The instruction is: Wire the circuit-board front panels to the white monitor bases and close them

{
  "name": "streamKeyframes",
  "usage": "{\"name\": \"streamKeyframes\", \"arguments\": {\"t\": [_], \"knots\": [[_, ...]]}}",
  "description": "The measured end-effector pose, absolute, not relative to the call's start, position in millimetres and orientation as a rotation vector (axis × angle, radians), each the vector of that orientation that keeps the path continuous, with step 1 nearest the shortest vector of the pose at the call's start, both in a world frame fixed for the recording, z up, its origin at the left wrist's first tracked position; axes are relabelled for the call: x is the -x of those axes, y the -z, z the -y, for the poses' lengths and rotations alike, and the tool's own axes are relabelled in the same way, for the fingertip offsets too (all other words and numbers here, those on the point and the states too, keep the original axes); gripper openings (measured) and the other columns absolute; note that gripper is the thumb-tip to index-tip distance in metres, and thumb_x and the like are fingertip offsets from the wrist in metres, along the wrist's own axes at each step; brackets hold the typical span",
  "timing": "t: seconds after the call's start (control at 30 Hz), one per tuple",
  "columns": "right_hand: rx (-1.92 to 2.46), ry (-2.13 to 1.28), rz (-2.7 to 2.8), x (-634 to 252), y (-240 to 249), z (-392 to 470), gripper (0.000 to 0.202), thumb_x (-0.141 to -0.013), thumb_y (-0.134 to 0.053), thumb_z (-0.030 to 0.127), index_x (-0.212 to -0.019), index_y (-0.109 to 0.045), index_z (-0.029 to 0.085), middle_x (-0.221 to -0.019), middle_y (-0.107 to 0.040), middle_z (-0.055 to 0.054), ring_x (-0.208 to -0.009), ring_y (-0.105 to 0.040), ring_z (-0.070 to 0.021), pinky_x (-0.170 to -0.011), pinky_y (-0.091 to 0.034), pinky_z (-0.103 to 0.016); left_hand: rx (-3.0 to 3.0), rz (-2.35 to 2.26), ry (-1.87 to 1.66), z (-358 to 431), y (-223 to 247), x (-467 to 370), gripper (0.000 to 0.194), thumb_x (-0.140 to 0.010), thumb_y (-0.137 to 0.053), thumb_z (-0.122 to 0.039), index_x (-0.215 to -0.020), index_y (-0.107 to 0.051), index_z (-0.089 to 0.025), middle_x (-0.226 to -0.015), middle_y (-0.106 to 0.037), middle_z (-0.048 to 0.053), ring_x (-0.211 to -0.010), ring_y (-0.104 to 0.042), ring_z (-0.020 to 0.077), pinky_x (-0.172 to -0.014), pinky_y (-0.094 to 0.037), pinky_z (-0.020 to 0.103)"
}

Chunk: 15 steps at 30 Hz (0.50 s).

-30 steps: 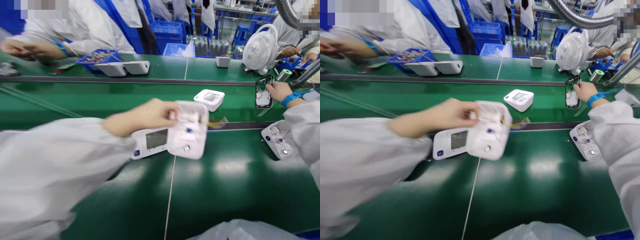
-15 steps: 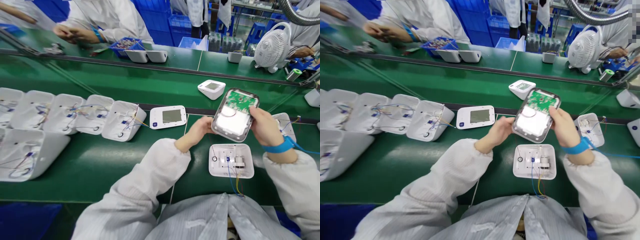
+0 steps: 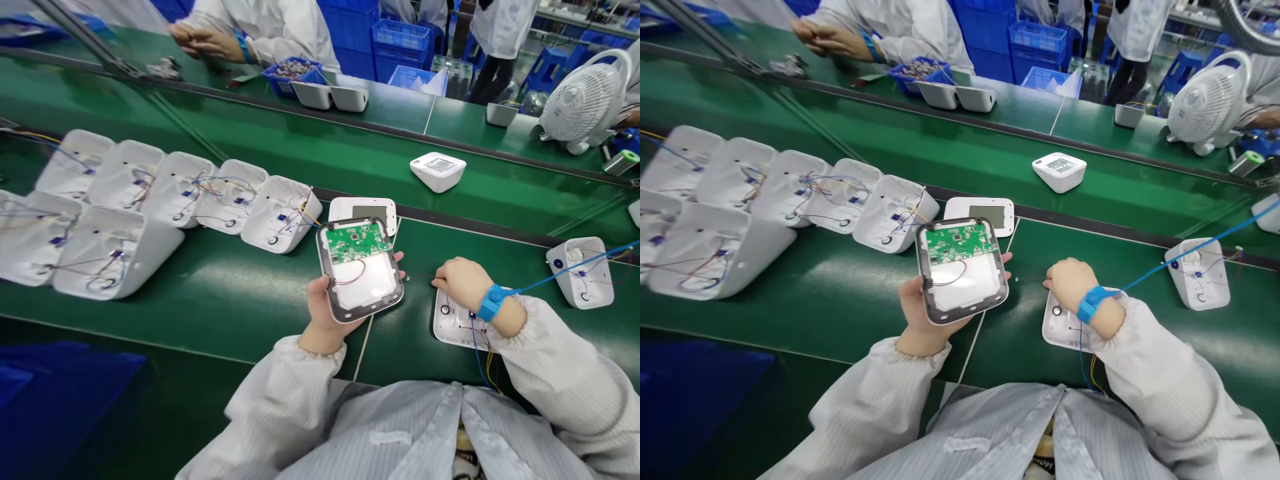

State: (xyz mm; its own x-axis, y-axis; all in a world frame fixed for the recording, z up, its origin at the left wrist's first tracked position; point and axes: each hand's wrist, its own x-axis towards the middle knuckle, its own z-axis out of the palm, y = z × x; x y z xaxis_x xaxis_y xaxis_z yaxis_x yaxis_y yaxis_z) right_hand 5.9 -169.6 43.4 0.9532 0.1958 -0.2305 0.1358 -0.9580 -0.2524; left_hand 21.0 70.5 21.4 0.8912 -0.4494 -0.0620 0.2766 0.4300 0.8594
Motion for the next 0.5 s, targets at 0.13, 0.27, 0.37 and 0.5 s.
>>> {"name": "streamKeyframes", "arguments": {"t": [0.13, 0.27, 0.37, 0.5], "knots": [[2.662, -0.132, 0.264, 21, -58, 171, 0.036, -0.103, -0.044, 0.038, -0.081, -0.068, 0.025, -0.08, -0.072, -0.006, -0.078, -0.068, -0.0251, -0.07, -0.052, -0.039, -0.988, 0.23, 0.42, -71, -16, -21, 0.09, -0.069, -0.061, -0.063, -0.146, -0.045, -0.019, -0.142, -0.061, 0.021, -0.132, -0.056, 0.0442, -0.109, -0.044, 0.064], [2.333, 0.073, 0.217, 54, -72, 169, 0.031, -0.104, -0.041, 0.038, -0.099, -0.07, 0.03, -0.097, -0.075, -0.005, -0.091, -0.071, -0.0245, -0.079, -0.058, -0.042, -1.072, 0.35, 0.54, -54, -5, -8, 0.085, -0.07, -0.072, -0.057, -0.143, -0.052, -0.018, -0.148, -0.055, 0.02, -0.138, -0.051, 0.0434, -0.113, -0.042, 0.062], [2.271, 0.153, 0.273, 71, -75, 166, 0.026, -0.102, -0.047, 0.035, -0.109, -0.073, 0.033, -0.1, -0.071, -0.007, -0.091, -0.069, -0.0239, -0.077, -0.06, -0.041, -1.216, 0.449, 0.513, -33, 8, 2, 0.076, -0.079, -0.064, -0.065, -0.14, -0.056, -0.021, -0.14, -0.063, 0.017, -0.136, -0.053, 0.0394, -0.115, -0.04, 0.06], [2.239, 0.116, 0.302, 81, -73, 161, 0.023, -0.1, -0.054, 0.032, -0.109, -0.075, 0.032, -0.085, -0.07, -0.004, -0.077, -0.069, -0.0209, -0.068, -0.059, -0.036, -1.323, 0.61, 0.447, -7, 23, 10, 0.08, -0.078, -0.055, -0.078, -0.134, -0.062, -0.021, -0.126, -0.07, 0.017, -0.127, -0.061, 0.0372, -0.112, -0.043, 0.059]]}}
